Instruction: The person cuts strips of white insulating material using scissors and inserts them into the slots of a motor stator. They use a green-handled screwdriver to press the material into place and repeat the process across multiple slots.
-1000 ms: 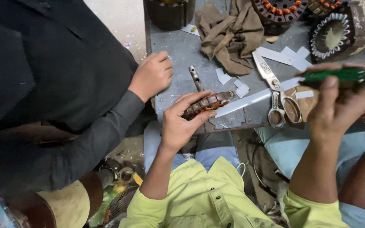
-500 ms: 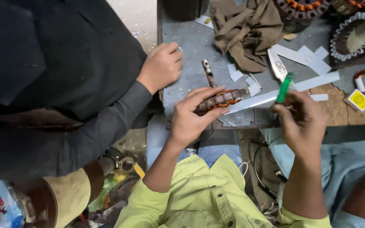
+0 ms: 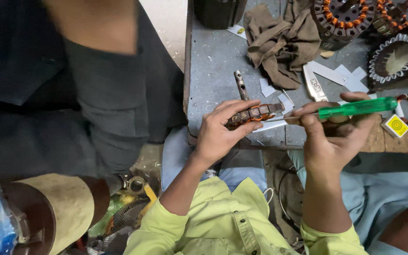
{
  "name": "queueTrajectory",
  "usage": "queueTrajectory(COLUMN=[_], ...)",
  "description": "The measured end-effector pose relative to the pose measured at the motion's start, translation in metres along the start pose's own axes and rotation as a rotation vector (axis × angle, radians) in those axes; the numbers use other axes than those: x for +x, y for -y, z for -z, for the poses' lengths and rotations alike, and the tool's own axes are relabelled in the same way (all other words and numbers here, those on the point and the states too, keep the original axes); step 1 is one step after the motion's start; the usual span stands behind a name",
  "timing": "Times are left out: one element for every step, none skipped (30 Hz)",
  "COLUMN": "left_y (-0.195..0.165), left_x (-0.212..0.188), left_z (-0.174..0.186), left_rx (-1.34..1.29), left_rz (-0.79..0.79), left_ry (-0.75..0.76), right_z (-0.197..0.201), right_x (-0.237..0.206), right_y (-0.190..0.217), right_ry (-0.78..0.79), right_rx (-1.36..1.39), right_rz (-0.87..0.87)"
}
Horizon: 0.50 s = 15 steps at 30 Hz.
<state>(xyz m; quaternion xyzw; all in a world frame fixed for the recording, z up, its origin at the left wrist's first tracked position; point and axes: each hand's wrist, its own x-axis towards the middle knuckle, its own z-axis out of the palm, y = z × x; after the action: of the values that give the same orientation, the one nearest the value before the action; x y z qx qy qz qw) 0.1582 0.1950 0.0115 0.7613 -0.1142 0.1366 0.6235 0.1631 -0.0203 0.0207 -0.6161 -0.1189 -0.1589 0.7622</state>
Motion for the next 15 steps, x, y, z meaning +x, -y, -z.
queueTrajectory(left_y=[0.0, 0.0, -0.001, -0.001, -0.002, -0.003, -0.003, -0.004, -0.005, -0.005, -0.005, -0.005, -0.005, -0.005, -0.005], left_x=[0.0, 0.001, 0.001, 0.001, 0.001, 0.001, 0.001, 0.001, 0.001, 0.001, 0.001, 0.001, 0.002, 0.002, 0.002], left_z=[0.0, 0.0, 0.0, 0.001, 0.001, 0.002, 0.002, 0.003, 0.003, 0.003, 0.004, 0.004, 0.004, 0.005, 0.005], left_rx=[-0.003, -0.006, -0.008, -0.01, -0.011, -0.011, -0.011, -0.005, 0.001, 0.006, 0.005, 0.005, 0.004, 0.002, -0.001], left_rz=[-0.001, -0.001, -0.001, 0.0, 0.004, 0.009, 0.014, 0.016, 0.018, 0.021, 0.017, 0.013, 0.009, 0.016, 0.022], left_ry=[-0.001, 0.001, 0.004, 0.006, 0.005, 0.004, 0.003, 0.003, 0.003, 0.003, 0.004, 0.006, 0.007, 0.011, 0.016], right_z=[-0.001, -0.002, -0.003, -0.004, -0.004, -0.004, -0.004, -0.004, -0.003, -0.003, -0.004, -0.004, -0.005, -0.007, -0.008], right_x=[0.001, 0.001, 0.002, 0.002, 0.003, 0.004, 0.004, 0.005, 0.005, 0.006, 0.007, 0.009, 0.011, 0.013, 0.016], right_y=[0.0, 0.0, -0.002, -0.004, -0.006, -0.008, -0.01, -0.012, -0.013, -0.014, -0.014, -0.014, -0.013, -0.012, -0.009], right_ry=[-0.004, -0.009, 0.004, 0.011, 0.017, 0.019, 0.025, 0.031, 0.041, 0.056, 0.071, 0.09, 0.118, 0.145, 0.181], right_rx=[-0.013, -0.025, -0.027, -0.031, -0.035, -0.041, -0.052, -0.062, -0.077, -0.085, -0.093, -0.092, -0.076, -0.06, -0.03], right_rz=[0.002, 0.004, 0.017, 0.028, 0.038, 0.046, 0.05, 0.055, 0.056, 0.056, 0.056, 0.057, 0.048, 0.039, 0.021])
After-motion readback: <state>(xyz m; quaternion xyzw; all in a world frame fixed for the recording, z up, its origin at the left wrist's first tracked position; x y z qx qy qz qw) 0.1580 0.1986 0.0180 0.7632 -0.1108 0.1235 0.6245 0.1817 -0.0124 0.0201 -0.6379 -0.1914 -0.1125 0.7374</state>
